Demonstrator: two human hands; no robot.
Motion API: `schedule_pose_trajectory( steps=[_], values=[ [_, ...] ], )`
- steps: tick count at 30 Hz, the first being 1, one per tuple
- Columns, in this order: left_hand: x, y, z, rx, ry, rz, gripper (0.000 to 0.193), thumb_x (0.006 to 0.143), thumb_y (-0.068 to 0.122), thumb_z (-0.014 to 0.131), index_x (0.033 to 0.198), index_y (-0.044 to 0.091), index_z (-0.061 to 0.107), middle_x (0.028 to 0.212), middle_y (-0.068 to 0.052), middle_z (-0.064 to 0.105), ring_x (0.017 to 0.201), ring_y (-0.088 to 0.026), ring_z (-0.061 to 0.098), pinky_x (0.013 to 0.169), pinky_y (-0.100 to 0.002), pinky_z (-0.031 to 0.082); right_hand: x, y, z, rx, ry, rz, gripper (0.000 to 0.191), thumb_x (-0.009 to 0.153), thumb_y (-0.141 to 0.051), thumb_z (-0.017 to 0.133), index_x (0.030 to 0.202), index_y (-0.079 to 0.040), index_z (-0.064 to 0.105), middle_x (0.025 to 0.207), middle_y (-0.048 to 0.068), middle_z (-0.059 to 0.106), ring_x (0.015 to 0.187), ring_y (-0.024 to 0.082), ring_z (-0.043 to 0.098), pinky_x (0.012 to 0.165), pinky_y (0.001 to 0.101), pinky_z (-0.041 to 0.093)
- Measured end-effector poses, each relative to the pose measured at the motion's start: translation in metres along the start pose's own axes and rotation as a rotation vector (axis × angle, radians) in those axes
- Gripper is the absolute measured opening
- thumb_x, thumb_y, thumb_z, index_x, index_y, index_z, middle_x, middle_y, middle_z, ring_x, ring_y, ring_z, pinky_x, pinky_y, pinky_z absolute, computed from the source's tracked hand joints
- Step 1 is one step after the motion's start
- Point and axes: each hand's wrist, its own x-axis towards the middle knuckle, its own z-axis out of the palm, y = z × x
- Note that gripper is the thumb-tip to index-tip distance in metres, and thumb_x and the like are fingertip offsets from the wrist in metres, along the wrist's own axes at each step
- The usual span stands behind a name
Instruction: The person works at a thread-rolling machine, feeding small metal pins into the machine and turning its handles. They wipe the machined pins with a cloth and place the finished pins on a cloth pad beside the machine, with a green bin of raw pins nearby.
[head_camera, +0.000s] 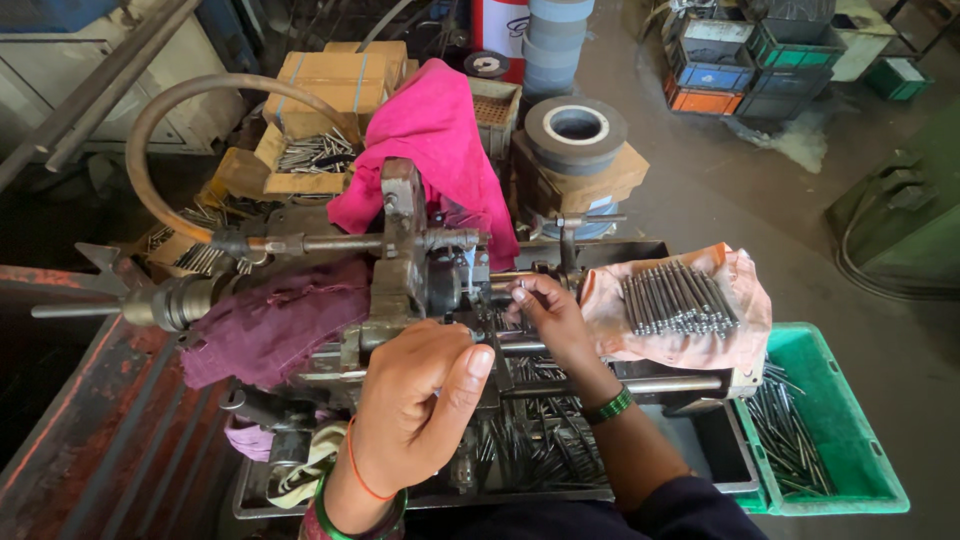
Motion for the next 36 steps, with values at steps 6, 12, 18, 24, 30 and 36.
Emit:
schedule_pose_trajectory(
  steps=[6, 12, 18, 24, 30, 36],
  values=[
    [0.0002, -0.0012, 0.001, 0.005, 0.001, 0.003, 0.039, 0.105, 0.012, 0.055, 0.069, 0.005, 0.041, 0.063, -0.007, 0.037, 0.056, -0.026, 0.038, 0.061, -0.039, 0.031, 0.001, 0.0032, 0.0029, 0.02, 0.027, -0.024, 0.013, 0.101, -0.008, 0.064, 0.11, 0.0, 0.065, 0.091, 0.001, 0.065, 0.079, 0.009, 0.063, 0.072, 0.0264, 0.057],
    [0.0003, -0.0008, 0.0015, -0.012, 0.001, -0.001, 0.038, 0.105, 0.01, 0.055, 0.069, 0.005, 0.041, 0.063, -0.007, 0.036, 0.057, -0.025, 0.039, 0.061, -0.038, 0.031, 0.0012, 0.0052, 0.0021, 0.069, 0.027, -0.005, 0.013, 0.1, -0.006, 0.065, 0.111, 0.0, 0.063, 0.094, 0.002, 0.066, 0.079, 0.009, 0.064, 0.071, 0.0264, 0.059],
    [-0.0002, -0.0013, 0.0021, 0.007, 0.015, -0.007, 0.038, 0.105, 0.01, 0.054, 0.069, 0.004, 0.041, 0.063, -0.006, 0.037, 0.057, -0.024, 0.039, 0.061, -0.038, 0.031, 0.0018, 0.0057, 0.003, 0.064, 0.027, -0.022, 0.015, 0.1, -0.005, 0.064, 0.113, 0.001, 0.063, 0.097, 0.002, 0.067, 0.079, 0.009, 0.064, 0.07, 0.0266, 0.06],
    [-0.0005, -0.0032, 0.0021, -0.007, 0.028, 0.001, 0.038, 0.106, 0.012, 0.054, 0.07, 0.005, 0.042, 0.063, -0.006, 0.04, 0.057, -0.024, 0.04, 0.061, -0.038, 0.032, 0.002, 0.0039, 0.0037, 0.045, 0.022, -0.006, 0.014, 0.1, -0.004, 0.064, 0.113, 0.001, 0.064, 0.096, 0.003, 0.066, 0.079, 0.009, 0.064, 0.07, 0.0266, 0.06],
    [-0.0023, -0.0046, 0.0023, -0.01, 0.037, -0.021, 0.038, 0.106, 0.013, 0.053, 0.071, 0.004, 0.045, 0.063, -0.006, 0.039, 0.057, -0.023, 0.04, 0.061, -0.037, 0.033, 0.0022, 0.0041, 0.0047, 0.065, 0.017, 0.009, 0.014, 0.1, -0.004, 0.064, 0.112, 0.002, 0.063, 0.096, 0.002, 0.066, 0.079, 0.009, 0.065, 0.071, 0.0265, 0.06],
    [0.0011, -0.0025, 0.0018, -0.012, 0.041, -0.024, 0.038, 0.107, 0.013, 0.053, 0.071, 0.004, 0.044, 0.063, -0.006, 0.039, 0.057, -0.022, 0.04, 0.061, -0.037, 0.033, 0.0033, 0.0024, 0.0043, 0.051, 0.024, 0.0, 0.015, 0.1, -0.004, 0.064, 0.113, 0.002, 0.063, 0.096, 0.003, 0.066, 0.079, 0.009, 0.065, 0.071, 0.0268, 0.06]
  ],
)
